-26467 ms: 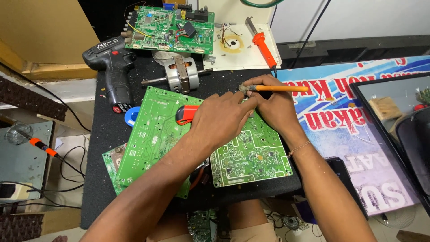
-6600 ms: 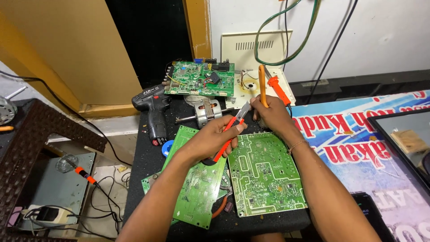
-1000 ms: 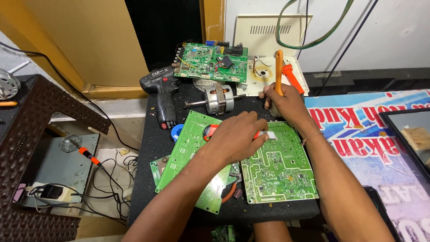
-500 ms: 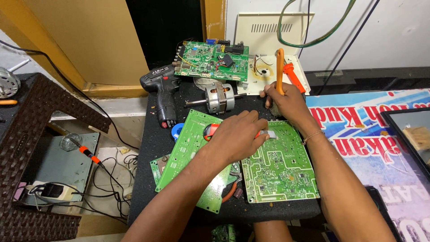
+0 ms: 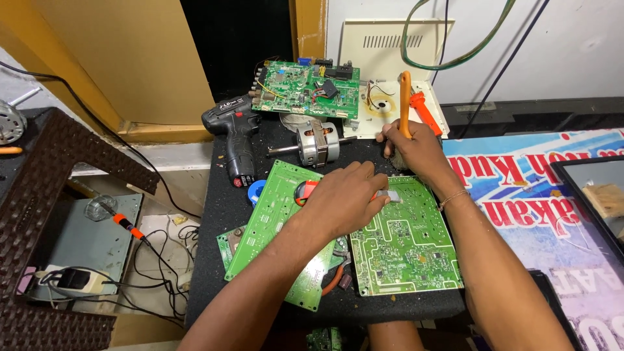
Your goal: Cleaning and inspecting electronic circuit boards using a brush and hand tools on a workbench.
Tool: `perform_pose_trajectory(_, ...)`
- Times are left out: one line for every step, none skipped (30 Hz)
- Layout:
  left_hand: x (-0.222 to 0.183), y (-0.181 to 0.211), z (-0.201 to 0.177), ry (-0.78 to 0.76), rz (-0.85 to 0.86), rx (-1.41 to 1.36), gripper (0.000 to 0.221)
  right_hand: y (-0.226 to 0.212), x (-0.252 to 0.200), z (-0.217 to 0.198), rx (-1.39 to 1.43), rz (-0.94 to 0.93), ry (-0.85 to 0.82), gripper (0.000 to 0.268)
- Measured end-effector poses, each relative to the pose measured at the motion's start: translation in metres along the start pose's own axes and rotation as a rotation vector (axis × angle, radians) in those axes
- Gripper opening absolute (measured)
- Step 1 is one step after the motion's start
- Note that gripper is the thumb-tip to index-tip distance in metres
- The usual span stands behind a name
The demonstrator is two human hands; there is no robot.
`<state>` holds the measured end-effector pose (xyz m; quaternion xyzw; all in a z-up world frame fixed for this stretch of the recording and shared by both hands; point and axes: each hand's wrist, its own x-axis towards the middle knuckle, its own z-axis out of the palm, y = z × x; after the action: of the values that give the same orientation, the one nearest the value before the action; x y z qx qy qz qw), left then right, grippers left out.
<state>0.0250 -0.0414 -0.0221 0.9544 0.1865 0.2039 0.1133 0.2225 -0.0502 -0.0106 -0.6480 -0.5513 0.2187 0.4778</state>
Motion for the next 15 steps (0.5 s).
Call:
perform_pose_trajectory(0.0, 0.001, -0.001, -0.001, -0.001, 0.002, 0.034, 0.001, 0.001, 0.0, 0.002, 0.002, 0.004, 0.034)
perform_pose_trajectory(0.0, 0.001, -0.002, -0.002, -0.001, 0.003, 0.033, 0.001, 0.002, 0.0, 0.003, 0.003, 0.008, 0.034)
perform_pose_trajectory(0.0, 0.001, -0.001, -0.002, -0.001, 0.003, 0.033, 0.001, 0.001, 0.001, 0.003, 0.004, 0.009, 0.034)
perform_pose_trajectory(-0.001, 0.001, 0.0, 0.001, 0.005, 0.01, 0.033, 0.002, 0.001, 0.001, 0.008, 0.005, 0.01, 0.034)
perform_pose_trajectory(0.0, 0.0, 0.0, 0.006, 0.013, 0.018, 0.034, 0.002, 0.001, 0.001, 0.012, 0.004, 0.014, 0.034)
perform_pose_trajectory(0.001, 0.0, -0.003, 0.007, 0.017, 0.019, 0.034, 0.001, 0.003, 0.001, 0.012, 0.002, 0.018, 0.034)
perform_pose_trajectory(0.0, 0.001, -0.004, -0.004, 0.008, 0.02, 0.032, 0.001, 0.002, 0.001, 0.008, 0.007, 0.015, 0.034)
perform_pose_trajectory(0.0, 0.002, -0.006, -0.016, -0.001, 0.02, 0.031, 0.002, 0.002, 0.001, 0.004, 0.011, 0.013, 0.034)
perform_pose_trajectory(0.001, 0.003, -0.007, -0.021, 0.002, 0.017, 0.031, 0.001, 0.001, 0.0, 0.005, 0.017, 0.016, 0.034)
perform_pose_trajectory(0.001, 0.004, -0.007, -0.019, 0.011, 0.035, 0.031, -0.001, 0.0, 0.0, 0.009, 0.013, 0.012, 0.034)
perform_pose_trajectory(0.0, 0.004, -0.007, -0.019, 0.018, 0.053, 0.03, -0.002, -0.001, 0.0, 0.013, 0.01, 0.007, 0.035)
perform_pose_trajectory(0.0, 0.007, -0.01, -0.025, 0.019, 0.049, 0.03, -0.002, -0.002, -0.001, 0.015, 0.018, 0.008, 0.035)
perform_pose_trajectory(0.001, 0.008, -0.012, -0.031, 0.01, 0.083, 0.028, -0.002, -0.002, -0.001, -0.007, 0.012, -0.001, 0.034)
perform_pose_trajectory(0.002, 0.01, -0.015, -0.036, 0.002, 0.117, 0.027, -0.002, -0.001, -0.002, -0.028, 0.007, -0.01, 0.033)
perform_pose_trajectory(0.001, 0.01, -0.012, -0.049, 0.008, 0.113, 0.027, -0.001, -0.003, -0.002, -0.023, 0.02, -0.004, 0.033)
